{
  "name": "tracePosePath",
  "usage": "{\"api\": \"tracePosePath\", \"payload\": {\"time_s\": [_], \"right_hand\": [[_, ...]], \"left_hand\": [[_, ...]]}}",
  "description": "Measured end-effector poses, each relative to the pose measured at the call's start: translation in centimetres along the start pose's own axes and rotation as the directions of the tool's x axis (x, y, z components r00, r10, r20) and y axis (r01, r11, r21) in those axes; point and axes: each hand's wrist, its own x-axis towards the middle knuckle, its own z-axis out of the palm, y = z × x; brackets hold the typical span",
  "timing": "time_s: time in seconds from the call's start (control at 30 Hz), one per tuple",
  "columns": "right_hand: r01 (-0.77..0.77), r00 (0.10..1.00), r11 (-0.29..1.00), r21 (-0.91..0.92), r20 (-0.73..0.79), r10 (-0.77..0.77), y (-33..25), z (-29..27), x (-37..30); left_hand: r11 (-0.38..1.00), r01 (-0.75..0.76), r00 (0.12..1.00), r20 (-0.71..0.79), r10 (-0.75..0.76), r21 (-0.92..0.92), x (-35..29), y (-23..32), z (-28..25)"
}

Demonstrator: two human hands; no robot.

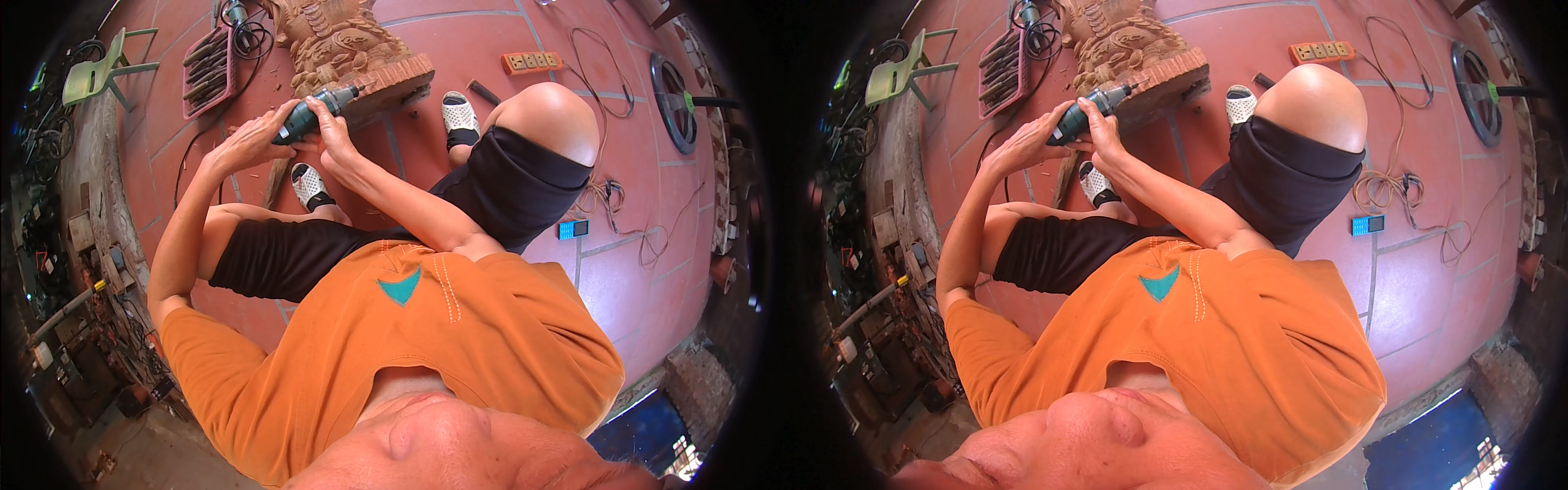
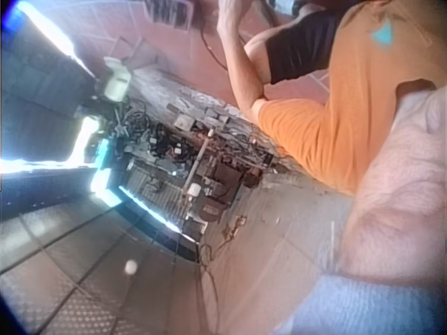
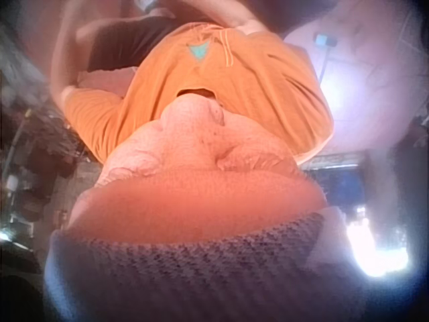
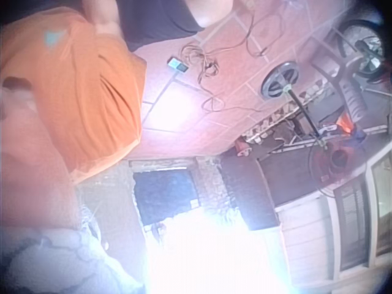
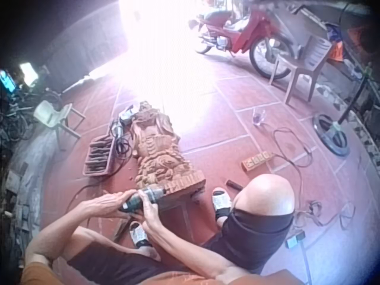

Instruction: The person sits on the floor and uses a handheld rotary carving tool to shape and detail a wooden sculpture. The person holds the tool with both hands and moves it along the surface of the wood, removing material to refine the carved features.

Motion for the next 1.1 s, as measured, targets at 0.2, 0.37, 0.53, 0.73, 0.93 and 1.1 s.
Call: {"api": "tracePosePath", "payload": {"time_s": [0.2, 0.37, 0.53, 0.73, 0.93, 1.1], "right_hand": [[-0.007, 1.000, 1.000, -0.008, 0.013, 0.007, -0.2, 0.0, 0.2], [-0.021, 1.000, 1.000, -0.016, 0.003, 0.021, -0.4, 0.2, 0.5], [-0.015, 1.000, 1.000, -0.013, 0.009, 0.015, -0.4, 0.2, 0.3], [-0.004, 1.000, 1.000, -0.008, 0.003, 0.004, 0.1, -0.1, 0.0], [0.032, 0.999, 0.999, -0.006, -0.011, -0.032, 0.3, 0.0, -0.7], [0.027, 1.000, 1.000, -0.009, -0.010, -0.027, 0.3, 0.1, -0.8]], "left_hand": [[1.000, -0.025, 0.999, -0.033, 0.025, 0.012, 0.0, -0.1, 0.2], [0.999, -0.022, 0.998, -0.052, 0.024, 0.036, 0.1, -0.6, 0.4], [0.999, -0.020, 0.999, -0.046, 0.021, 0.036, 0.0, -0.3, 0.2], [1.000, 0.017, 1.000, 0.015, -0.017, 0.010, 0.1, 0.0, -0.1], [1.000, -0.017, 1.000, 0.001, 0.017, -0.012, 0.0, -0.1, 0.1], [1.000, -0.016, 1.000, 0.001, 0.016, -0.010, 0.0, -0.2, 0.2]]}}
